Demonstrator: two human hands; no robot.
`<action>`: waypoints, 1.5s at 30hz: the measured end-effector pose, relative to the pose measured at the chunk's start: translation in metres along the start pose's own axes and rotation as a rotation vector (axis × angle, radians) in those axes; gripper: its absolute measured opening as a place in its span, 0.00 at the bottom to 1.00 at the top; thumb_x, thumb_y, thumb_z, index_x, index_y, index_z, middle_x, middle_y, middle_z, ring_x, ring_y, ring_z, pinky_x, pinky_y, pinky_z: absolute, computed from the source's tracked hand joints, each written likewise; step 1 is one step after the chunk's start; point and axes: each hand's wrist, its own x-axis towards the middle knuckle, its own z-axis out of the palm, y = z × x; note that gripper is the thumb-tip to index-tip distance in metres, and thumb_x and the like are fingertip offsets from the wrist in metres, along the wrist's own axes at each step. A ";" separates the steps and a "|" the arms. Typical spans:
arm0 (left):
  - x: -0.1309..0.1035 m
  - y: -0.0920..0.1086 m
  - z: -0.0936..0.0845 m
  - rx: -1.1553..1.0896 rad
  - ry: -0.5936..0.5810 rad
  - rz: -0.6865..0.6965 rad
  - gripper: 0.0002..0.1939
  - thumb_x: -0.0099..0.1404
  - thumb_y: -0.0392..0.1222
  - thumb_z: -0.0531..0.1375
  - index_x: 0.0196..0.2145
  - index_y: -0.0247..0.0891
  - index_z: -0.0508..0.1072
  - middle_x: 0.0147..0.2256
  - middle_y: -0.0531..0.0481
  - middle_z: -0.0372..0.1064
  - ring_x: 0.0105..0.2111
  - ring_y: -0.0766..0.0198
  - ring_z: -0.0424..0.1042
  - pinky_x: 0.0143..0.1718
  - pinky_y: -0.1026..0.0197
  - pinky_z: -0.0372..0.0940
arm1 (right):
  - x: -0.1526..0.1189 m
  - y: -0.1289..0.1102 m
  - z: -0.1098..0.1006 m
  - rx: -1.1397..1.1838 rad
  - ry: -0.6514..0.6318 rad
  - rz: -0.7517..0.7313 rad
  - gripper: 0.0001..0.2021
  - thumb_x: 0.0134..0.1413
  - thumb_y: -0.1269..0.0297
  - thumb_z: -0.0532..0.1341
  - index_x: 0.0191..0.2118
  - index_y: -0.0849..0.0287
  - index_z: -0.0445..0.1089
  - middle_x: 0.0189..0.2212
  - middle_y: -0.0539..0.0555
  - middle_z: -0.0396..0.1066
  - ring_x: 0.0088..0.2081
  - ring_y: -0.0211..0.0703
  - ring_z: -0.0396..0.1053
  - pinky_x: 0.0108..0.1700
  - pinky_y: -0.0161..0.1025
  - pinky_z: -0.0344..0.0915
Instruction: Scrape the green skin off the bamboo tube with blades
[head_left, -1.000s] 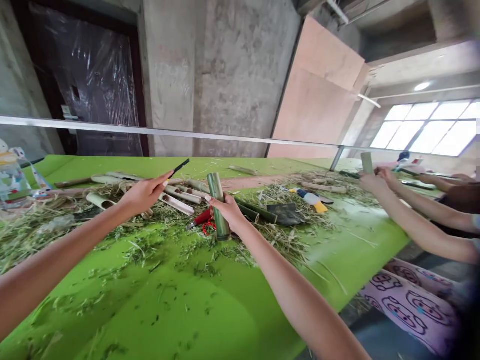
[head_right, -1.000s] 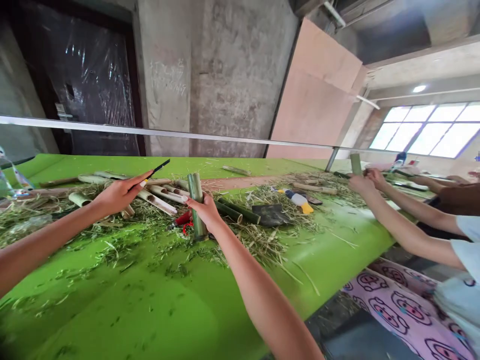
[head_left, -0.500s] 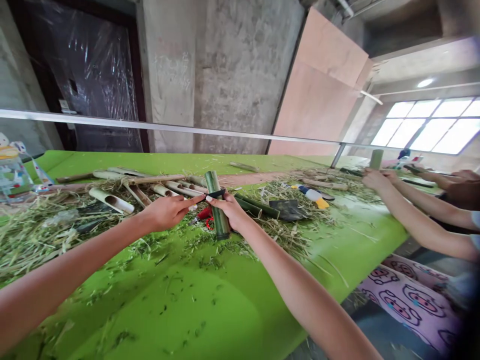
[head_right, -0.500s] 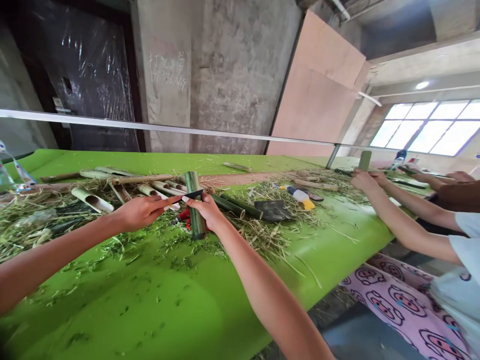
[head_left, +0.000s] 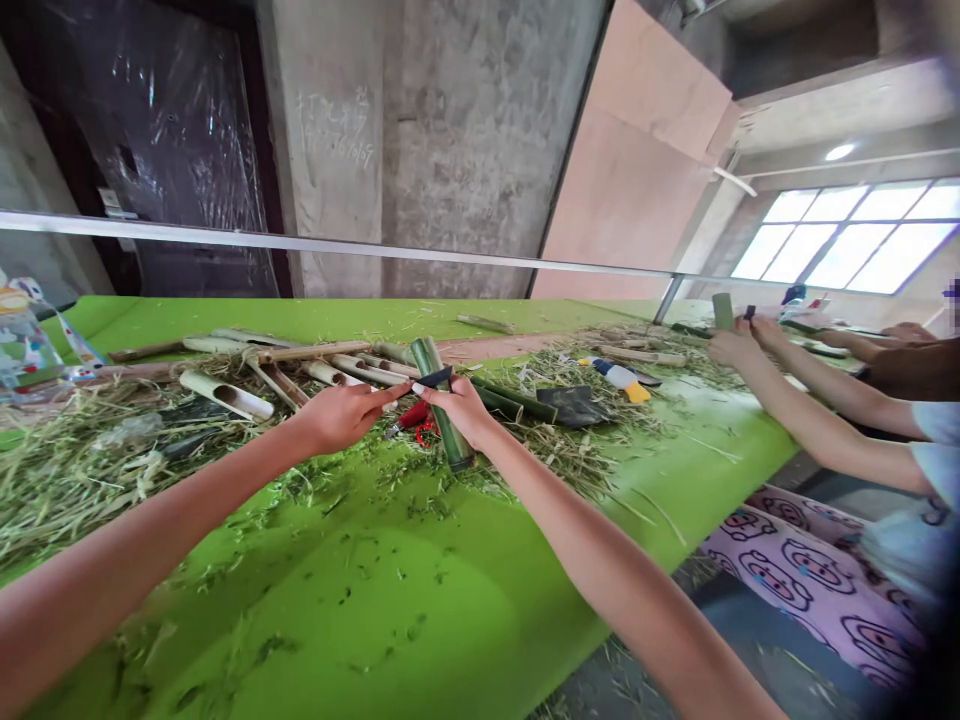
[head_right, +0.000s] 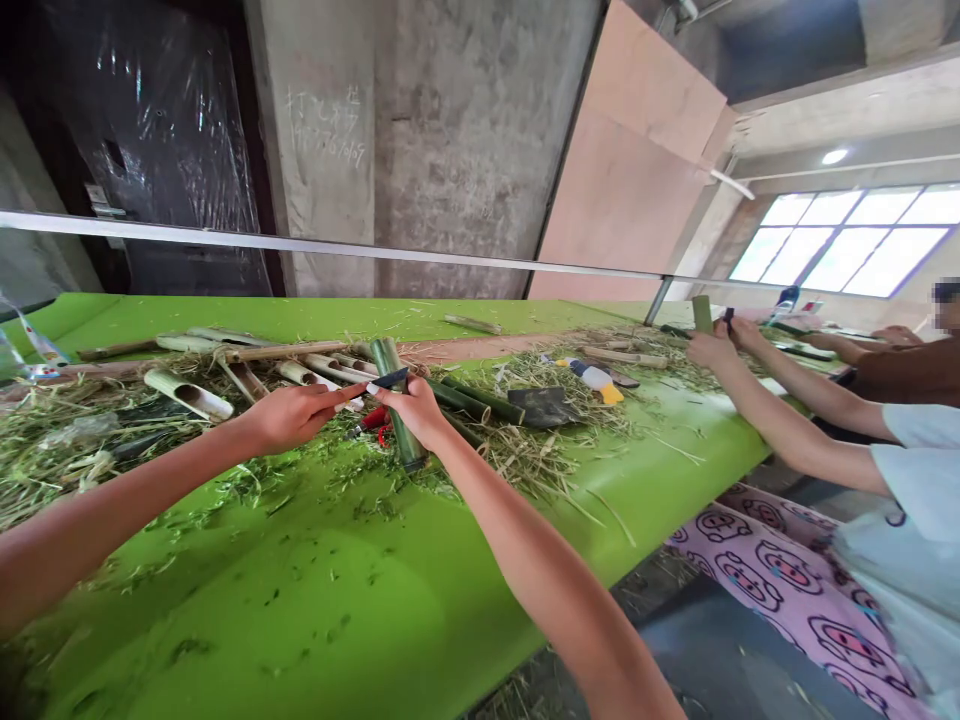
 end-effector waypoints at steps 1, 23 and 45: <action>0.000 0.000 0.001 -0.004 0.000 0.003 0.26 0.66 0.41 0.41 0.62 0.50 0.47 0.34 0.48 0.70 0.31 0.62 0.69 0.29 0.64 0.58 | 0.000 0.001 0.000 -0.027 0.001 -0.019 0.17 0.35 0.54 0.66 0.29 0.62 0.68 0.20 0.47 0.65 0.21 0.34 0.60 0.25 0.33 0.56; 0.006 -0.029 -0.025 0.030 0.024 -0.238 0.25 0.67 0.42 0.40 0.61 0.46 0.48 0.36 0.48 0.72 0.30 0.62 0.70 0.28 0.64 0.59 | -0.002 -0.006 0.000 -0.234 -0.013 -0.053 0.20 0.44 0.44 0.58 0.24 0.59 0.62 0.14 0.48 0.63 0.15 0.35 0.61 0.19 0.34 0.56; -0.003 -0.003 -0.003 0.074 0.108 0.121 0.25 0.67 0.41 0.41 0.61 0.45 0.50 0.30 0.48 0.67 0.23 0.66 0.65 0.23 0.64 0.57 | -0.005 -0.008 -0.001 0.146 -0.104 -0.004 0.21 0.31 0.54 0.69 0.31 0.60 0.64 0.23 0.48 0.68 0.23 0.38 0.67 0.25 0.36 0.65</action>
